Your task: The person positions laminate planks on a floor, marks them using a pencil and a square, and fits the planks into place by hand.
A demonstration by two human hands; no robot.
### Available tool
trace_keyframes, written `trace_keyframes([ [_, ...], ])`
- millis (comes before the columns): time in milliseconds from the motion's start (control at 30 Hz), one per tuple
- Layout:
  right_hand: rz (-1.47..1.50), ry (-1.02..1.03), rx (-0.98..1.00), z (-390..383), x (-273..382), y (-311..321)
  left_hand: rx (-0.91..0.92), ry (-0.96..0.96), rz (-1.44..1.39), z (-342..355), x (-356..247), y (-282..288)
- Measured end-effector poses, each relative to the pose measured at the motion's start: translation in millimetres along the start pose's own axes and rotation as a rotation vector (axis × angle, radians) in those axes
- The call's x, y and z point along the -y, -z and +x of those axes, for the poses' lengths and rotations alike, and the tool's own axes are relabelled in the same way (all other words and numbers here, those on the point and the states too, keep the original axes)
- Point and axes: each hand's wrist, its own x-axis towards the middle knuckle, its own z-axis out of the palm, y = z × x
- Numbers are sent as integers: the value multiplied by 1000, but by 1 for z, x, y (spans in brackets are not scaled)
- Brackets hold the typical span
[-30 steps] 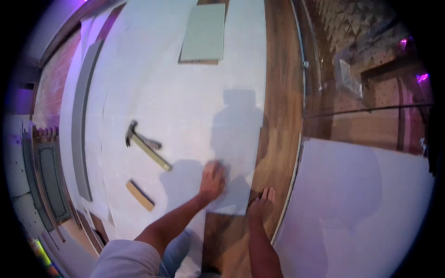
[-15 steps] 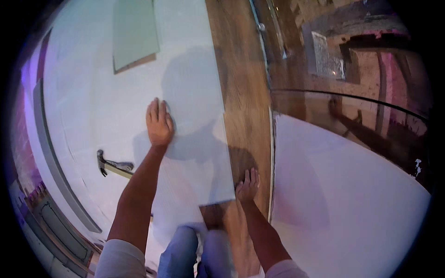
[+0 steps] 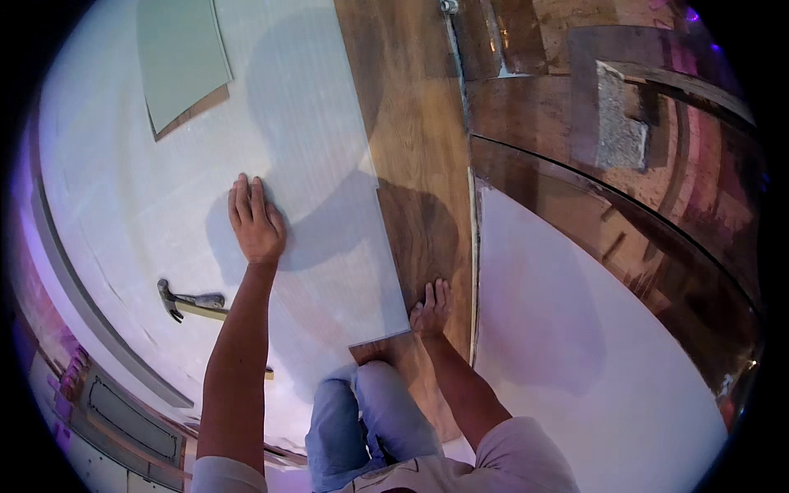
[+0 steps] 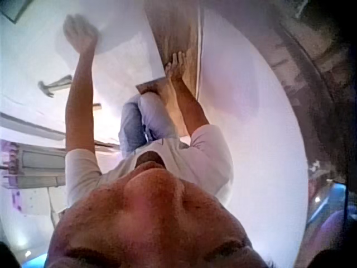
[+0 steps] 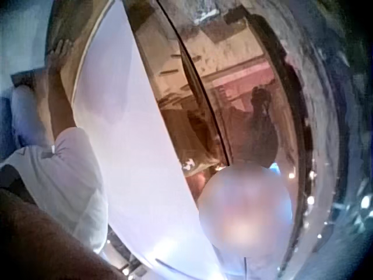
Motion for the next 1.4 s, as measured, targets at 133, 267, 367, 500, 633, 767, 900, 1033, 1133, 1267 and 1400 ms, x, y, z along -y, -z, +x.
trace_keyframes([
  [133, -6, -30, 29, -4, -1, -2, -7, 13, 4, 3, -2, -1],
  [267, -31, 12, 18, -4, -5, -2, 1, 16, 33, 0, 3, -1],
  [367, -18, 14, 31, -4, -6, 0, 20, 32, 18, 5, -3, -2],
  [500, -45, -2, -2, -4, -3, -1, 24, 20, 32, 3, -2, -4],
  [633, -63, 11, 2, -3, -4, -3, 33, 9, 74, 2, 1, -2],
  [767, -42, 20, 28, -5, -4, -3, 25, -14, 71, 5, 0, -4],
  [900, -37, 34, 5, -7, -6, -4, 27, -15, 45, 2, 1, -5],
  [1033, -54, 26, 0, -4, -9, -1, 31, 5, 39, 6, -6, -4],
  [1133, -84, -7, 50, -2, -16, -1, 11, 8, 20, 5, -8, -10],
  [1267, 66, -107, 275, -1, -29, -30, 85, 79, 80, -6, 17, -7],
  [1400, 256, -152, 45, -18, -39, -49, 92, 33, -51, -3, 17, -19],
])
